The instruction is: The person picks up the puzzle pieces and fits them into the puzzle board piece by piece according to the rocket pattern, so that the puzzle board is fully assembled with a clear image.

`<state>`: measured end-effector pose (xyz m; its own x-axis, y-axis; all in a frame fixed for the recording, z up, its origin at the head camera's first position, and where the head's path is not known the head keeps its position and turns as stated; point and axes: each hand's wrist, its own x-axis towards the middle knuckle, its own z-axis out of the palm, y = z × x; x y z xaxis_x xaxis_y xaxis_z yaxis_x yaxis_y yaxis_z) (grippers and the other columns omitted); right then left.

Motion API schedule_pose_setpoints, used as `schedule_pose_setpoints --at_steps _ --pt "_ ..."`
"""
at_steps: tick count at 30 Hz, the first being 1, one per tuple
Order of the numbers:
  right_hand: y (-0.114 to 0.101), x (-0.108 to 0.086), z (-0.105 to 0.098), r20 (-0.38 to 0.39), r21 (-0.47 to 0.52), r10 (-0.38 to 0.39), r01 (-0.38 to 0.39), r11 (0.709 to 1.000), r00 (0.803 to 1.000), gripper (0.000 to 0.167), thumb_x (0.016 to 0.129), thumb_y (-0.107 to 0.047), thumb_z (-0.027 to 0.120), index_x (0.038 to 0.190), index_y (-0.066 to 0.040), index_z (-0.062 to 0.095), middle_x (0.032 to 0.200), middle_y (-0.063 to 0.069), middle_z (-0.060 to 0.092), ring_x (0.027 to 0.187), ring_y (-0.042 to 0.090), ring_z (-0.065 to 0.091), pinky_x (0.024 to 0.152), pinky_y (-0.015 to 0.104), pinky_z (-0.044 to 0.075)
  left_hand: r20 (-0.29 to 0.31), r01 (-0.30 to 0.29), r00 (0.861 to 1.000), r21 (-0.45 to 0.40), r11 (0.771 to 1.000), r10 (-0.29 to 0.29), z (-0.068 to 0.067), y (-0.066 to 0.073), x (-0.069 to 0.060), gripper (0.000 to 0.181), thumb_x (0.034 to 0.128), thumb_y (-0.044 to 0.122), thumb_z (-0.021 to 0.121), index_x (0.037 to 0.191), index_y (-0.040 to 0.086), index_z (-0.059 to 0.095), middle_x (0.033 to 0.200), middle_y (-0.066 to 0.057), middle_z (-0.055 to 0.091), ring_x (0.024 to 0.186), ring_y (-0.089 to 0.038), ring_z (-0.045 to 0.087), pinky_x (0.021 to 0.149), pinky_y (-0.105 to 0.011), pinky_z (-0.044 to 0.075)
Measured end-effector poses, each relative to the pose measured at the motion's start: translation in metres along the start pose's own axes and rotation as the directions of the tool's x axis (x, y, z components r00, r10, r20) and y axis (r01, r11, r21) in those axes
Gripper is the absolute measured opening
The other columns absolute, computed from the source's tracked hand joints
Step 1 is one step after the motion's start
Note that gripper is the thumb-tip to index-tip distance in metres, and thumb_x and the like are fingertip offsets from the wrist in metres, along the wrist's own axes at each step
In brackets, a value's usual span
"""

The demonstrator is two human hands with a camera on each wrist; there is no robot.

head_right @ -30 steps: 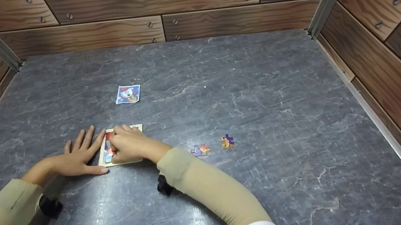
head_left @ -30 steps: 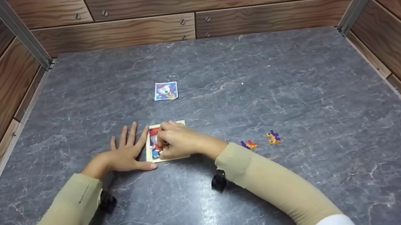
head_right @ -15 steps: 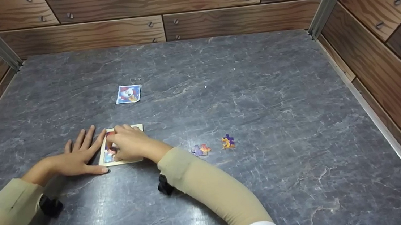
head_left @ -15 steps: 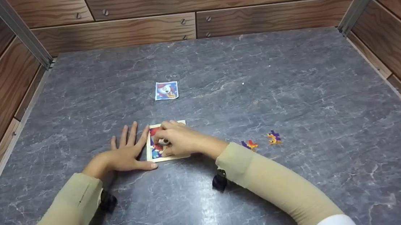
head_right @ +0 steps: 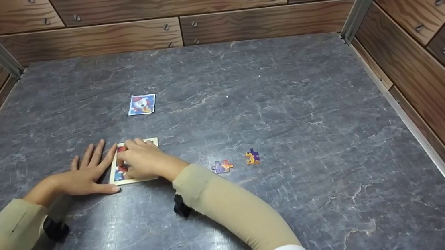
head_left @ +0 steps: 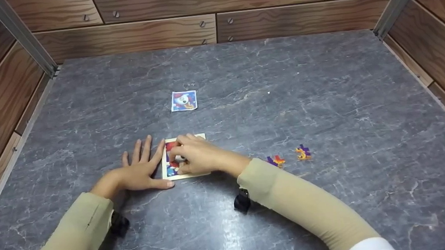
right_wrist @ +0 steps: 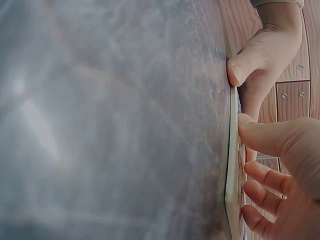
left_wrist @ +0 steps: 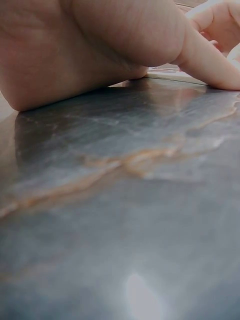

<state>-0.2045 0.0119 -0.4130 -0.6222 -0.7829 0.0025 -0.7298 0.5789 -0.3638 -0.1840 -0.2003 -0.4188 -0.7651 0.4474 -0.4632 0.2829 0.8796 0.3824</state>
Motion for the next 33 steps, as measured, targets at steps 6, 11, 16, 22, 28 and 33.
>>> schedule_pose_setpoints --at_steps 6,11,16,22,28,33 --pt "0.0 0.0 -0.001 0.007 -0.014 -0.043 0.044 0.999 0.999 0.02 0.082 -0.024 0.069 0.102 -0.019 0.069 0.106 0.002 0.052 0.093 0.018 0.044 0.079 0.031 0.038 -0.008 -0.005 1.0 0.001 1.0 0.005 0.001 -0.002 0.0 0.112 0.077 0.072 0.052 0.147 0.019 -0.018 0.145 -0.02 -0.033 0.129 -0.041 -0.031 0.093 -0.068 -0.016" --pt "0.002 -0.001 -0.003 -0.022 0.06 -0.077 0.078 0.995 0.997 0.023 0.085 -0.019 0.068 0.107 -0.012 0.067 0.101 0.005 0.054 0.092 0.017 0.049 0.079 0.028 0.041 0.0 -0.004 1.0 -0.009 1.0 0.004 0.001 -0.001 -0.001 0.112 0.0776 0.072 0.051 0.147 0.019 -0.018 0.145 -0.018 -0.033 0.129 -0.039 -0.032 0.094 -0.068 -0.016" --pt "0.005 -0.007 -0.011 -0.036 0.143 -0.054 0.058 0.988 0.998 0.028 0.085 -0.018 0.069 0.111 -0.007 0.065 0.103 0.007 0.056 0.095 0.018 0.054 0.082 0.025 0.044 -0.013 -0.013 1.0 -0.001 1.0 0.013 0.001 0.0 0.0 0.112 0.0777 0.071 0.052 0.148 0.018 -0.017 0.145 -0.02 -0.032 0.129 -0.041 -0.031 0.094 -0.068 -0.015" --pt "0.012 -0.02 -0.018 -0.08 0.173 -0.071 0.084 0.981 0.994 0.024 0.086 -0.018 0.068 0.107 -0.006 0.067 0.1 0.007 0.058 0.088 0.017 0.054 0.078 0.028 0.044 -0.021 -0.008 1.0 0.018 1.0 0.009 0.001 0.0 0.001 0.113 0.0765 0.073 0.052 0.148 0.018 -0.017 0.146 -0.021 -0.031 0.13 -0.041 -0.03 0.094 -0.068 -0.015" --pt "0.024 -0.038 -0.022 -0.104 0.192 -0.071 0.09 0.977 0.992 0.025 0.085 -0.021 0.069 0.103 -0.004 0.067 0.099 0.008 0.058 0.086 0.02 0.055 0.077 0.03 0.045 -0.009 0.001 1.0 0.012 1.0 -0.001 0.001 0.001 0.002 0.114 0.076 0.074 0.051 0.148 0.018 -0.018 0.146 -0.02 -0.032 0.13 -0.04 -0.031 0.095 -0.067 -0.015" --pt "0.032 -0.049 -0.027 -0.097 0.199 -0.044 0.063 0.978 0.994 0.025 0.085 -0.021 0.068 0.105 -0.005 0.067 0.103 0.007 0.058 0.095 0.022 0.056 0.085 0.032 0.045 -0.012 0.0 1.0 0.004 1.0 0.0 0.0 0.001 0.0 0.114 0.0761 0.073 0.053 0.148 0.018 -0.017 0.146 -0.02 -0.032 0.13 -0.04 -0.031 0.095 -0.067 -0.016"
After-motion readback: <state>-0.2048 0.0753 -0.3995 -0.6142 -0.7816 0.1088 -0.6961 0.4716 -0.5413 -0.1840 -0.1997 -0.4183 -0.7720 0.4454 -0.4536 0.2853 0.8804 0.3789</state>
